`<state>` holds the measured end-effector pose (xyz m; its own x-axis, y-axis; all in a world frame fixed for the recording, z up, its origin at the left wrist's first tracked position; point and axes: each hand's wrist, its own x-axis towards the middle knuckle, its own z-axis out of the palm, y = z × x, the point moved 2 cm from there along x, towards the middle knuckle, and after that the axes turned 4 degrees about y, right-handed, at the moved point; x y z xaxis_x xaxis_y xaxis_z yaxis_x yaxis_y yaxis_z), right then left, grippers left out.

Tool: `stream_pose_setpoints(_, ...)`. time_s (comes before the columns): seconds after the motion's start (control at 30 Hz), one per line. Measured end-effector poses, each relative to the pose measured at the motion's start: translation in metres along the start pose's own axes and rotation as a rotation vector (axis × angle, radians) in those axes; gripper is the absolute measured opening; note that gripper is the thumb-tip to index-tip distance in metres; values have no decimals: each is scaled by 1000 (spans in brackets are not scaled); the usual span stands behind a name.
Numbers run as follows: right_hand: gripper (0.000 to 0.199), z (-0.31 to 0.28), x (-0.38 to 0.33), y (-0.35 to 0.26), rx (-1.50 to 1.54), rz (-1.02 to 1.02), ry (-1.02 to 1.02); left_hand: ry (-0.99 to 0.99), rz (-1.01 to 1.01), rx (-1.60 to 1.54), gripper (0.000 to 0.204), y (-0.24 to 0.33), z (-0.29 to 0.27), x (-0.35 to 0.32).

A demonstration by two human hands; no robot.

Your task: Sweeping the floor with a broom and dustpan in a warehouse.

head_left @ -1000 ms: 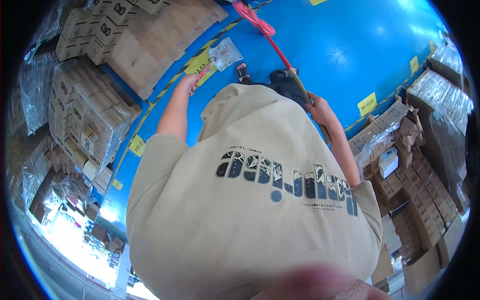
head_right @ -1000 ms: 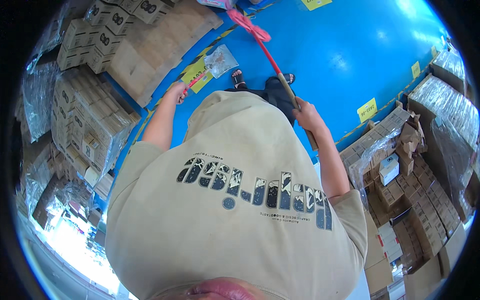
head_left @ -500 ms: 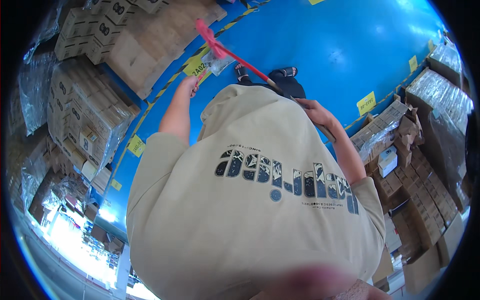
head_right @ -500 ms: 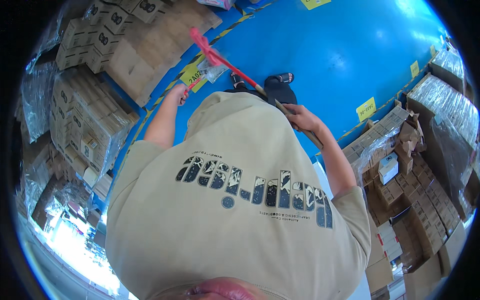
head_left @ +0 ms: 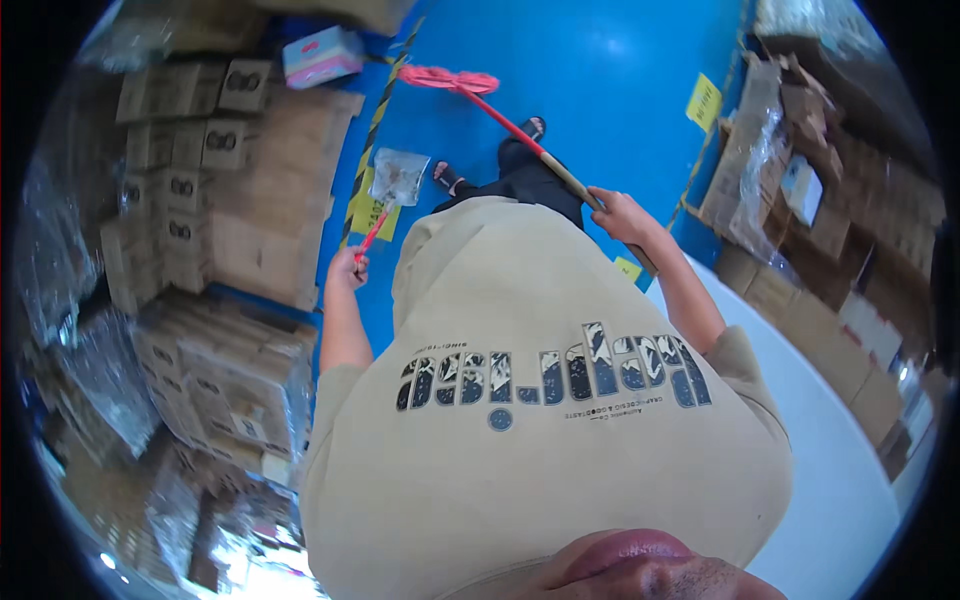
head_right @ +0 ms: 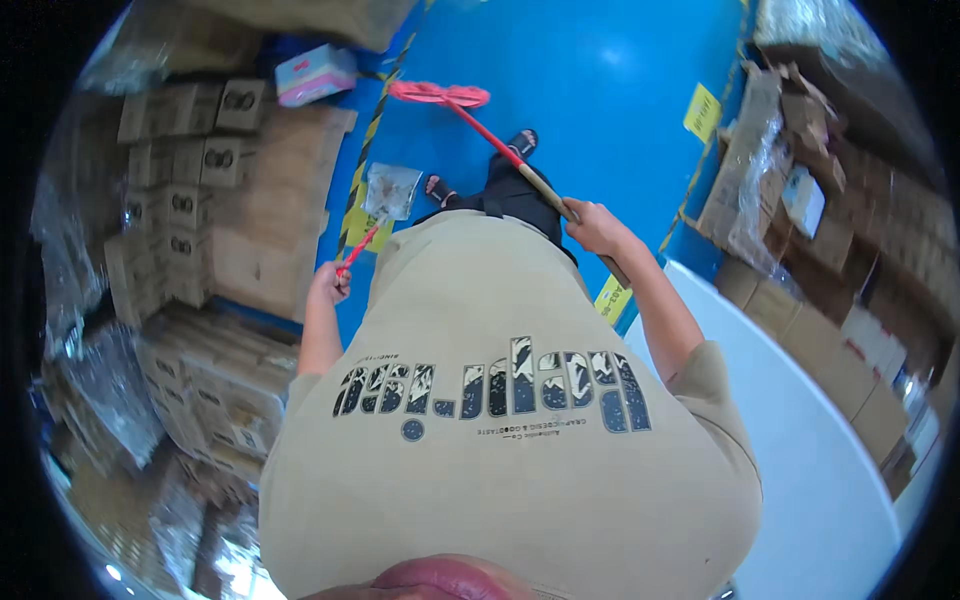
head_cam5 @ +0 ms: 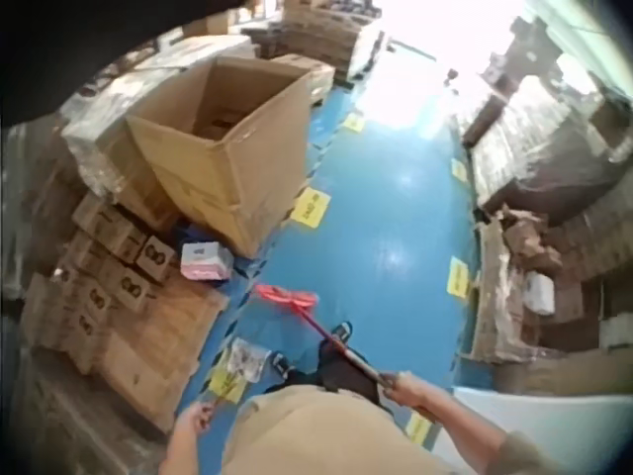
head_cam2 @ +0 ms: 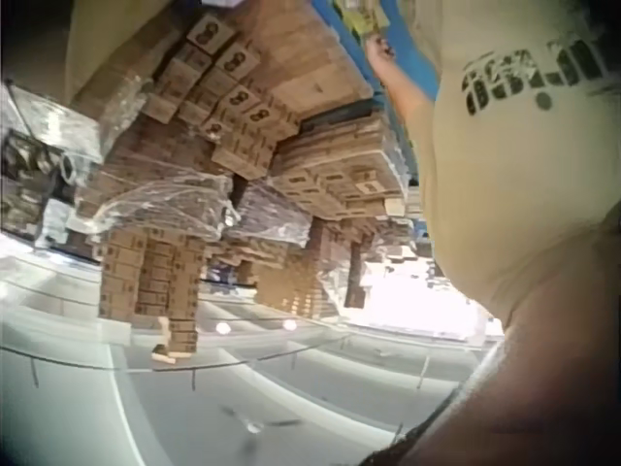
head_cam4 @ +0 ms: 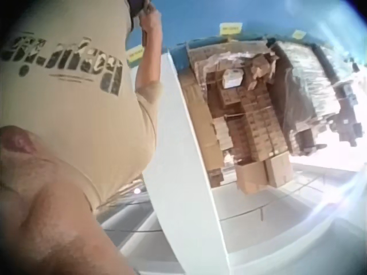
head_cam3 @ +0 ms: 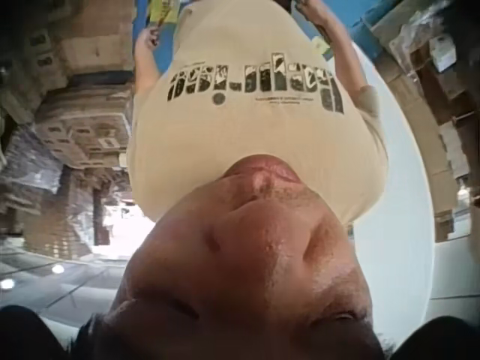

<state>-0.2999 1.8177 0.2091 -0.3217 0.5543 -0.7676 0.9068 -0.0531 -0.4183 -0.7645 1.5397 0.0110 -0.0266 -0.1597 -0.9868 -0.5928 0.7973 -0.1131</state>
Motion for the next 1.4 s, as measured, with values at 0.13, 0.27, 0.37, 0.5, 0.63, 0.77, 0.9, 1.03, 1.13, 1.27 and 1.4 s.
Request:
stream_pose_setpoints(0.13, 51, 9, -1, 44, 158, 173, 128, -82, -4, 37, 10, 27, 15, 0)
stream_pose_setpoints(0.27, 42, 28, -9, 100, 431, 443, 247, -128, -1, 87, 8, 68, 57, -4)
stream_pose_setpoints(0.37, 42, 45, 8, 135, 562, 603, 296, -132, 45, 187, 9, 143, 107, -18)
stream_pose_setpoints(0.5, 48, 124, -9, 227, 477, 669, 468, -107, 48, 296, 11, 173, 169, -36)
stream_pose_setpoints(0.63, 41, 108, 4, 209, 611, 825, 625, -125, 90, 397, 12, 233, 242, -54)
stream_pose_setpoints(0.77, 34, 62, -2, 220, 733, 947, 612, -160, 13, 373, 10, 231, 294, -57)
stream_pose_setpoints(0.9, 31, -13, 35, 250, 815, 983, 510, -252, -63, 316, 10, 288, 378, -65)
stream_pose_setpoints(1.03, 27, -33, 26, 319, 901, 1236, 428, -206, -82, 325, 11, 287, 471, -87)
stream_pose_setpoints(1.13, 30, -59, 16, 354, 763, 1184, 478, -157, -16, 354, 11, 286, 532, -103)
stream_pose_setpoints(1.27, 36, -89, 12, 391, 716, 1067, 668, -186, 24, 337, 11, 289, 601, -120)
stream_pose_setpoints(1.4, 41, -97, 20, 456, 515, 1030, 815, -243, 27, 369, 11, 285, 652, -126)
